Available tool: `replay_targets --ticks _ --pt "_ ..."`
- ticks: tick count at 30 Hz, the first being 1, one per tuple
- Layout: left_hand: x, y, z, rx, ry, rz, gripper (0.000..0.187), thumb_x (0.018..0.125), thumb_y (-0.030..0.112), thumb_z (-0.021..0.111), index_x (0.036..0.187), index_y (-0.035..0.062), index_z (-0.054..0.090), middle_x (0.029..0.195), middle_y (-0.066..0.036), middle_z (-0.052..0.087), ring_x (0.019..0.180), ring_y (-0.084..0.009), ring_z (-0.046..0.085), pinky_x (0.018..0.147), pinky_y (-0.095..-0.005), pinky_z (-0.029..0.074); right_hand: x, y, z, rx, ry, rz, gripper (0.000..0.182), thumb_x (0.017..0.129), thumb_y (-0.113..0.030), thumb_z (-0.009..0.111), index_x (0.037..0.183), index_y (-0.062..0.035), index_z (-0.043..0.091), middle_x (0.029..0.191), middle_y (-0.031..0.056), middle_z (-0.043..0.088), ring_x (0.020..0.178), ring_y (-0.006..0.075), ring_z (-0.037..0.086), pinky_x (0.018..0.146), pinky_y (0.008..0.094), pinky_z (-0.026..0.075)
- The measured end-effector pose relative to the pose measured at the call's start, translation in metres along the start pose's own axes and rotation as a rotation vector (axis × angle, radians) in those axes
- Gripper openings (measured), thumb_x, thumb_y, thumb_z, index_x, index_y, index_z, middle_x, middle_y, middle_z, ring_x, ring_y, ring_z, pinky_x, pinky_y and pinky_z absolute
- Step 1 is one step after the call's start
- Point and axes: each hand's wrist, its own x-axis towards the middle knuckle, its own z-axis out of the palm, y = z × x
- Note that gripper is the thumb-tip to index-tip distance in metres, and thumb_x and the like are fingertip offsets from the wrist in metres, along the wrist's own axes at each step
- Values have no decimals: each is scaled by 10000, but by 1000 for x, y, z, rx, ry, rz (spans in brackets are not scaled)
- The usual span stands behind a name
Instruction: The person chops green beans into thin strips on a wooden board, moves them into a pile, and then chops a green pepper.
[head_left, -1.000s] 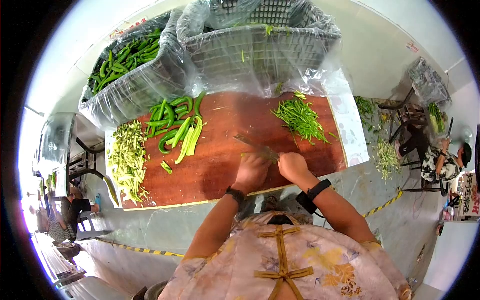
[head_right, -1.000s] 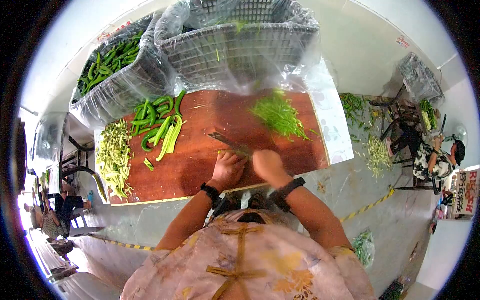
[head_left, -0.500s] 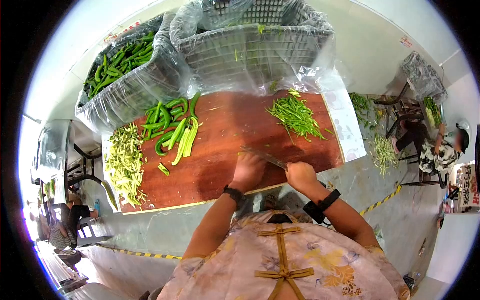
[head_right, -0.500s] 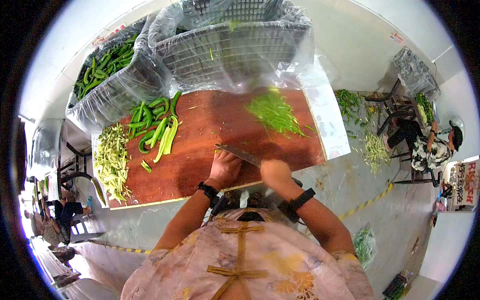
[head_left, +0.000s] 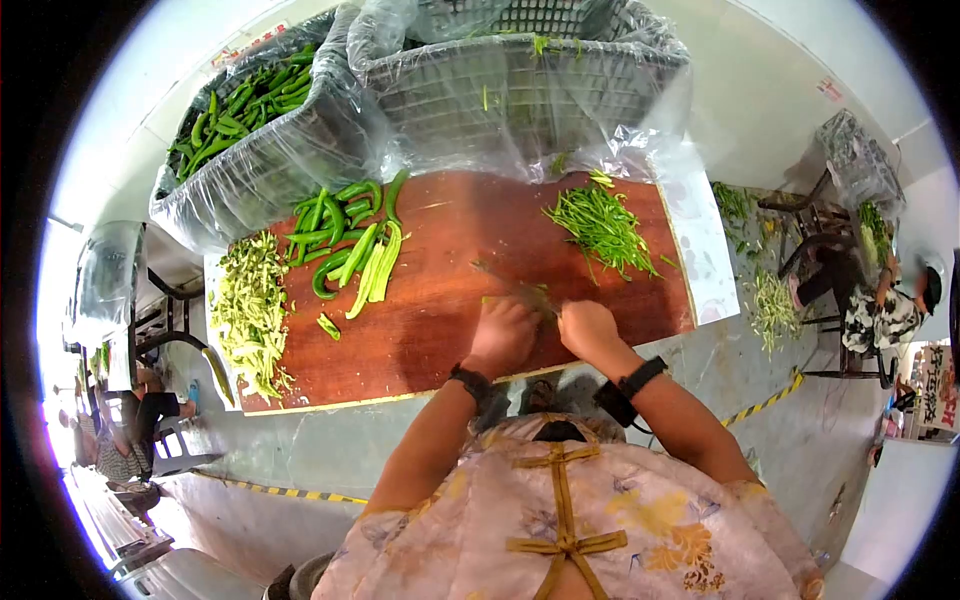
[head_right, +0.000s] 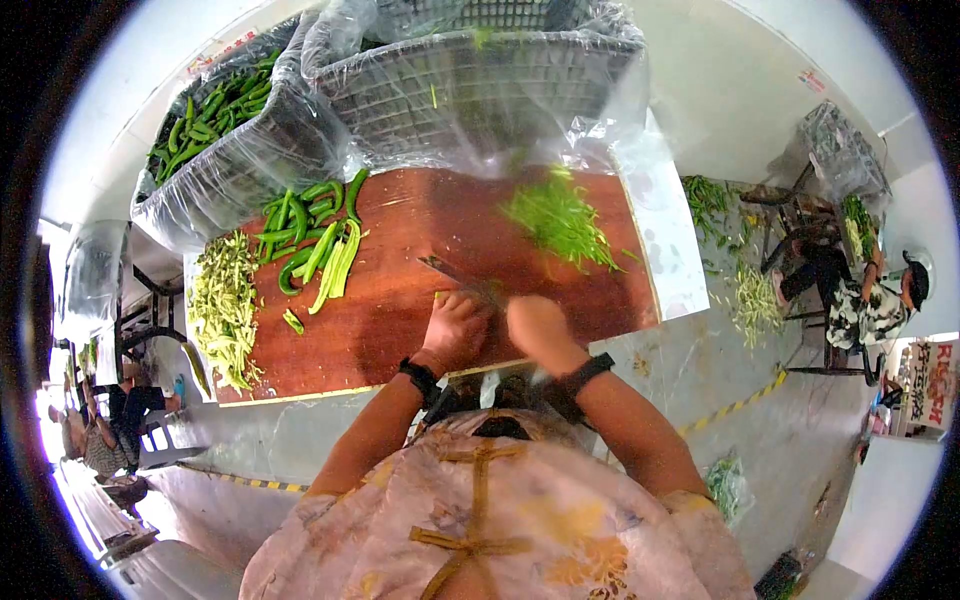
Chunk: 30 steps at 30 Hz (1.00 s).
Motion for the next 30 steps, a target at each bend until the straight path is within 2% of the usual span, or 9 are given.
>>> replay_targets --ticks 1,4,7,12,15,20,23,28,30 --pt "0 0 2 -44 21 -8 272 691 118 617 960 81 636 1060 -90 572 1053 -305 490 904 -480 363 5 -1 -1 1 6 2 218 806 -208 562 707 -20 608 647 203 599 617 380 601 566 485 480" --pt "-1 -1 1 -105 49 -36 281 690 117 619 970 87 632 1047 -97 572 1035 -304 497 903 -465 367 8 0 -3 32 -49 81 210 811 -202 556 717 -24 615 650 206 599 617 382 596 569 495 472" --pt "-2 -1 3 -86 74 -46 275 693 104 616 967 92 632 1040 -98 573 1022 -302 506 900 -448 373 -14 3 -9 46 46 49 229 818 -212 545 711 -22 613 649 204 598 607 381 592 571 494 476" --pt "-2 -1 2 -8 31 -1 255 693 126 566 937 93 630 1003 -84 559 961 -294 505 861 -432 382 -48 1 -22 -18 -101 69 230 810 -214 525 710 -28 615 651 201 604 618 380 602 584 489 489" --pt "0 0 0 6 38 8 242 700 131 552 928 98 624 1017 -79 552 971 -285 498 872 -432 375 -49 1 -25 -5 -91 82 208 795 -192 528 707 -26 619 647 202 604 629 381 608 586 492 490" --pt "1 -1 0 36 55 1 217 704 137 545 901 98 627 1013 -70 557 970 -274 500 861 -430 376 -40 -4 -19 -8 -130 113 208 791 -178 532 702 -11 620 659 215 603 629 390 603 583 489 491" --pt "-5 -5 4 -35 -28 -15 218 685 123 602 896 70 625 1020 -100 562 995 -309 498 886 -449 370 -22 -9 -12 44 -130 108 214 796 -176 541 693 -7 619 668 221 603 632 396 600 580 488 490" --pt "-2 -3 2 -28 -24 -49 265 700 116 604 961 74 624 1037 -102 562 1005 -315 495 882 -463 378 9 -15 -2 35 -51 66 239 812 -188 551 679 0 615 672 222 601 640 403 596 580 489 485" --pt "-2 -3 3 -59 9 -42 276 699 115 608 973 83 626 1048 -101 560 1011 -317 495 881 -467 382 9 -14 -5 70 -54 111 244 819 -195 543 698 5 613 669 222 599 640 407 593 587 489 483"
